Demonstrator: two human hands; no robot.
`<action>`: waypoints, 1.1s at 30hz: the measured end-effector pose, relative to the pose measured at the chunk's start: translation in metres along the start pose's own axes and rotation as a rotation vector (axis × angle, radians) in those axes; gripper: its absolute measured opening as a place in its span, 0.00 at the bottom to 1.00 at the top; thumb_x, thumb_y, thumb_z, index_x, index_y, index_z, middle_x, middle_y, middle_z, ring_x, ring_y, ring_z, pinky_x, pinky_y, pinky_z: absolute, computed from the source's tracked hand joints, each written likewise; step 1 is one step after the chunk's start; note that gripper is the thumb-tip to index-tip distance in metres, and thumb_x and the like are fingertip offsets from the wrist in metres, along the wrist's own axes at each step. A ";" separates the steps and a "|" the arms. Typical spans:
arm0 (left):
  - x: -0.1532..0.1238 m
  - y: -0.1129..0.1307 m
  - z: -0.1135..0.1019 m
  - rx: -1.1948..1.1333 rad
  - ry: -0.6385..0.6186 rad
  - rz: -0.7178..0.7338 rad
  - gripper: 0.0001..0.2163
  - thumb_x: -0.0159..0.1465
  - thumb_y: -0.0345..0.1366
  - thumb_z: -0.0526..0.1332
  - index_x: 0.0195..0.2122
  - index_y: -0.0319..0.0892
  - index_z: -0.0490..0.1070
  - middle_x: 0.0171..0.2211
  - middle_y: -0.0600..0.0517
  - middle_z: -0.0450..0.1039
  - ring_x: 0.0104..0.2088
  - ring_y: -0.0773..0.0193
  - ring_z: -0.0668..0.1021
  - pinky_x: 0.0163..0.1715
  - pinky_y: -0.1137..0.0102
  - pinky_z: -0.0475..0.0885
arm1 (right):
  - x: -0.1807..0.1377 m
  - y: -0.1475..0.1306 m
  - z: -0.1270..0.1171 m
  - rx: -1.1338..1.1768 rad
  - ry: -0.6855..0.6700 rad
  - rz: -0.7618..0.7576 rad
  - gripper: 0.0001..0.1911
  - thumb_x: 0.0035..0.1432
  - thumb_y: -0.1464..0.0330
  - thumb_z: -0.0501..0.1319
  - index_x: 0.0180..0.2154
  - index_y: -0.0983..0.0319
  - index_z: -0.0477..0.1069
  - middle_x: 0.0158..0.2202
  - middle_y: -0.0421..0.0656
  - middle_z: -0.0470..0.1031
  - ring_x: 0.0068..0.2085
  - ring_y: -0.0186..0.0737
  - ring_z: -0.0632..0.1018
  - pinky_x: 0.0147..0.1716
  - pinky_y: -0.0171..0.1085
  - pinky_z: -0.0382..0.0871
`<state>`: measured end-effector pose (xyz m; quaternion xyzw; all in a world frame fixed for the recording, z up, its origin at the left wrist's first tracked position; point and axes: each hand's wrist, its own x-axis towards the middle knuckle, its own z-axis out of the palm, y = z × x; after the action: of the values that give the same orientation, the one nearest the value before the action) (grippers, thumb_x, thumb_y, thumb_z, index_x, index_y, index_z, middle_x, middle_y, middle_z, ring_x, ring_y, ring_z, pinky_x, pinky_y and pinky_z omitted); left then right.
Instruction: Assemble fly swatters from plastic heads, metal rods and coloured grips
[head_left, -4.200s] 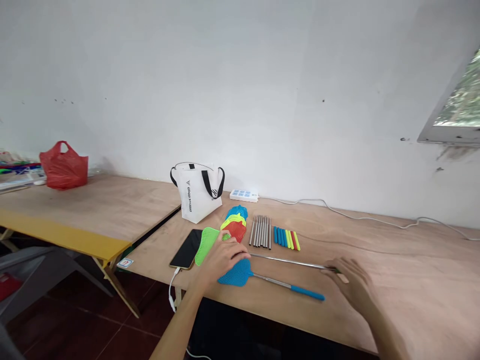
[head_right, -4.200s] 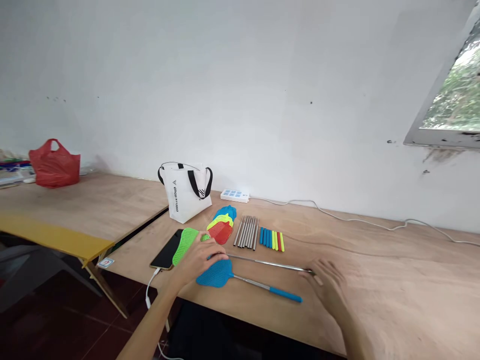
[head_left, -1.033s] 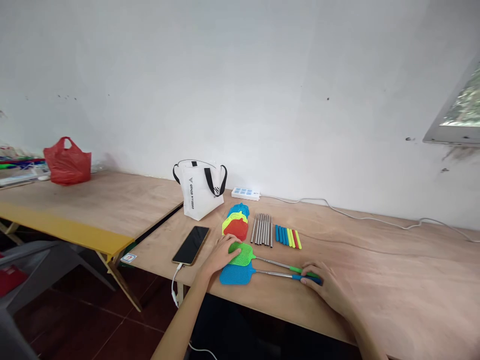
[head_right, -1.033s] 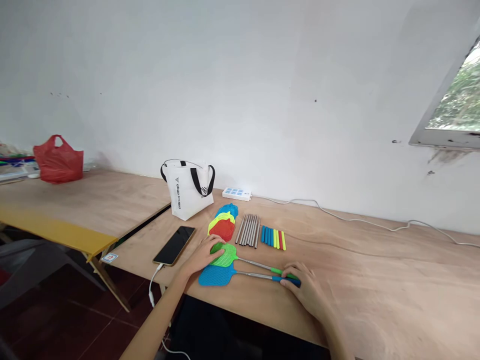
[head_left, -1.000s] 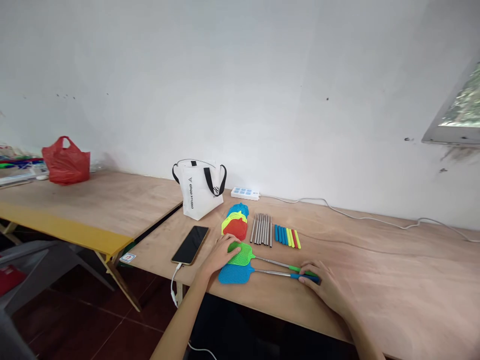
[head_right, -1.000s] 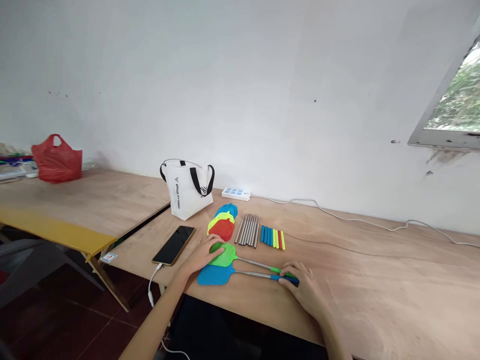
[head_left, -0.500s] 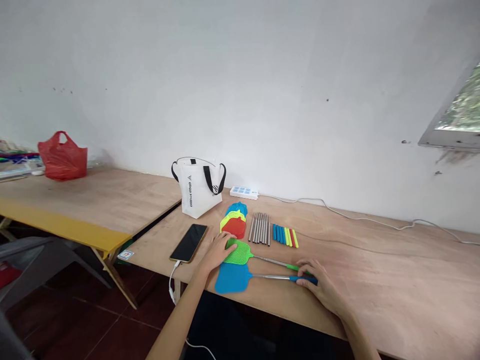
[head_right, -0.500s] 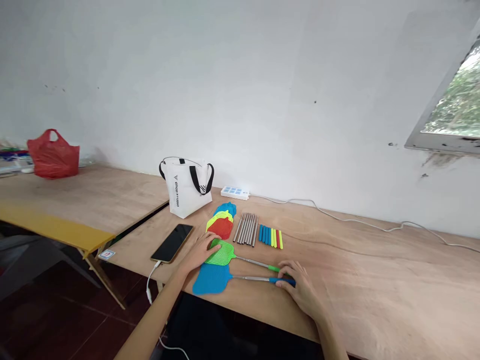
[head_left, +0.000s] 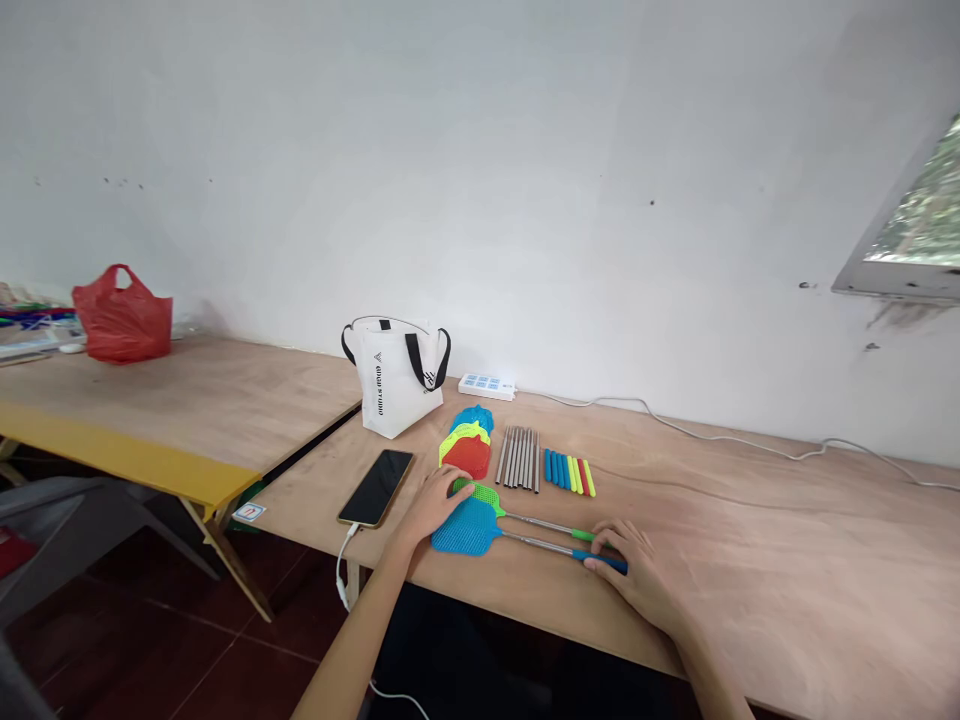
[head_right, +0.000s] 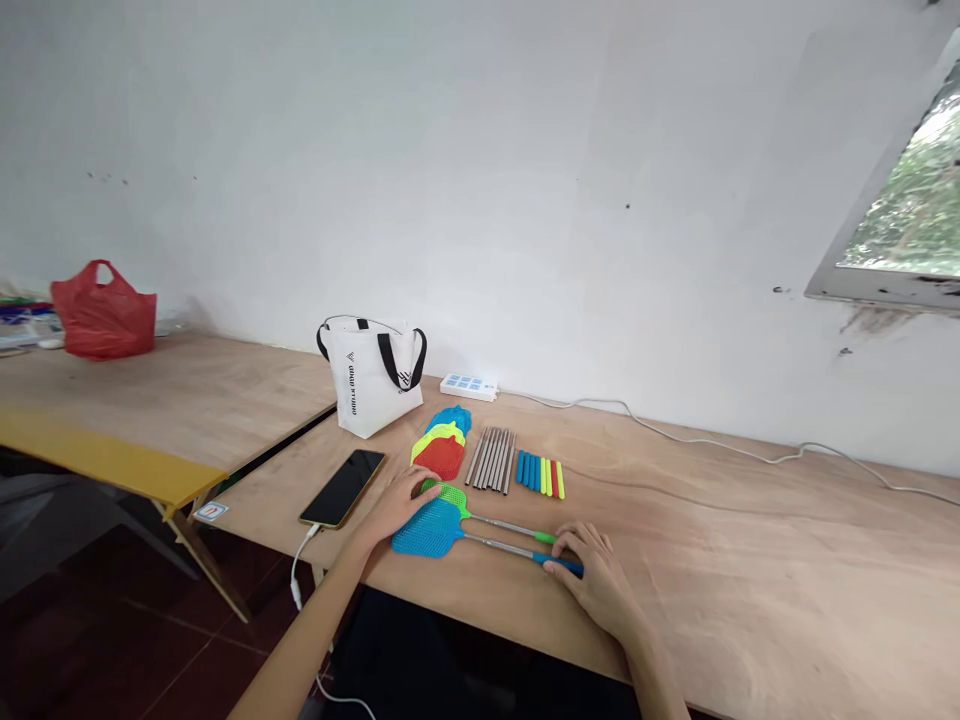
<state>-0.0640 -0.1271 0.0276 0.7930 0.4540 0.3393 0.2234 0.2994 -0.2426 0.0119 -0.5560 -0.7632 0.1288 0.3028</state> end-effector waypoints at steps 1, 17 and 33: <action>0.000 -0.001 0.001 0.025 -0.006 0.005 0.13 0.70 0.47 0.56 0.45 0.45 0.74 0.48 0.47 0.74 0.52 0.53 0.75 0.55 0.58 0.67 | 0.000 0.000 0.000 -0.009 -0.004 -0.002 0.11 0.63 0.54 0.61 0.36 0.53 0.73 0.47 0.42 0.76 0.51 0.48 0.75 0.54 0.49 0.68; -0.001 -0.006 0.003 0.119 -0.046 0.009 0.12 0.71 0.45 0.55 0.47 0.48 0.74 0.50 0.49 0.72 0.53 0.53 0.74 0.56 0.58 0.67 | -0.002 0.021 0.008 -0.208 0.174 0.131 0.19 0.71 0.58 0.45 0.42 0.51 0.74 0.47 0.41 0.78 0.50 0.46 0.77 0.52 0.48 0.69; -0.001 -0.005 0.002 0.118 -0.047 0.018 0.13 0.71 0.45 0.55 0.48 0.47 0.74 0.50 0.48 0.72 0.54 0.52 0.73 0.56 0.59 0.67 | -0.002 0.015 0.004 -0.201 0.146 0.154 0.20 0.71 0.59 0.45 0.45 0.52 0.75 0.48 0.43 0.78 0.51 0.46 0.77 0.53 0.49 0.68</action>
<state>-0.0654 -0.1260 0.0226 0.8167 0.4606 0.2953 0.1836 0.3089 -0.2383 -0.0001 -0.6486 -0.7032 0.0338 0.2893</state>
